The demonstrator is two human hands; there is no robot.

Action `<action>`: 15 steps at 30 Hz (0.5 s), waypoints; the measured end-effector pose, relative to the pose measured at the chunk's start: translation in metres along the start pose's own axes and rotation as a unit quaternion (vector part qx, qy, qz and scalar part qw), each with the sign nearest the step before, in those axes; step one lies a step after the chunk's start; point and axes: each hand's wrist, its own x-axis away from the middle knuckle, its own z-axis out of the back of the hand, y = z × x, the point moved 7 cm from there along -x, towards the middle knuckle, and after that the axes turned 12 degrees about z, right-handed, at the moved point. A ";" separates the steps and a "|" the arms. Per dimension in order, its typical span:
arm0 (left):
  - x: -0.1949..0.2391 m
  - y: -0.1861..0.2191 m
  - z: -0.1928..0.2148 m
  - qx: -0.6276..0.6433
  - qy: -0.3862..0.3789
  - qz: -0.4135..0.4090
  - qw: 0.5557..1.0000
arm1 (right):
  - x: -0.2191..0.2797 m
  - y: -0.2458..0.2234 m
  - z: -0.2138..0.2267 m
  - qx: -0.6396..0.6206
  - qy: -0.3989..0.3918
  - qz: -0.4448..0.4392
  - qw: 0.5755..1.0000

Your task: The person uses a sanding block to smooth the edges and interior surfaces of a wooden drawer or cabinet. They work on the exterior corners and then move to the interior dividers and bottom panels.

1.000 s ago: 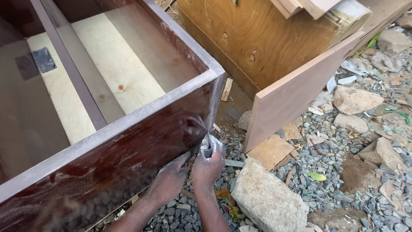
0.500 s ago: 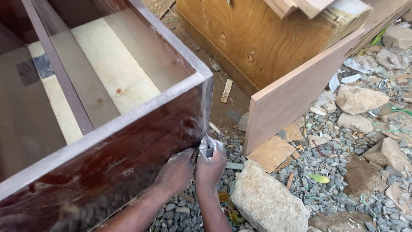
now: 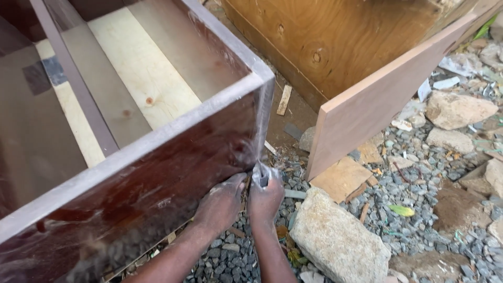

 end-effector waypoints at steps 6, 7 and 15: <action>0.004 0.001 0.005 0.035 -0.043 0.020 0.998 | -0.004 0.020 -0.013 0.006 0.127 0.217 0.968; 0.008 0.005 0.007 0.036 -0.045 0.019 0.998 | -0.002 -0.003 -0.002 0.008 0.128 0.216 0.968; 0.001 -0.005 -0.006 0.002 -0.034 -0.037 0.999 | 0.004 0.006 -0.004 -0.036 0.018 0.032 0.999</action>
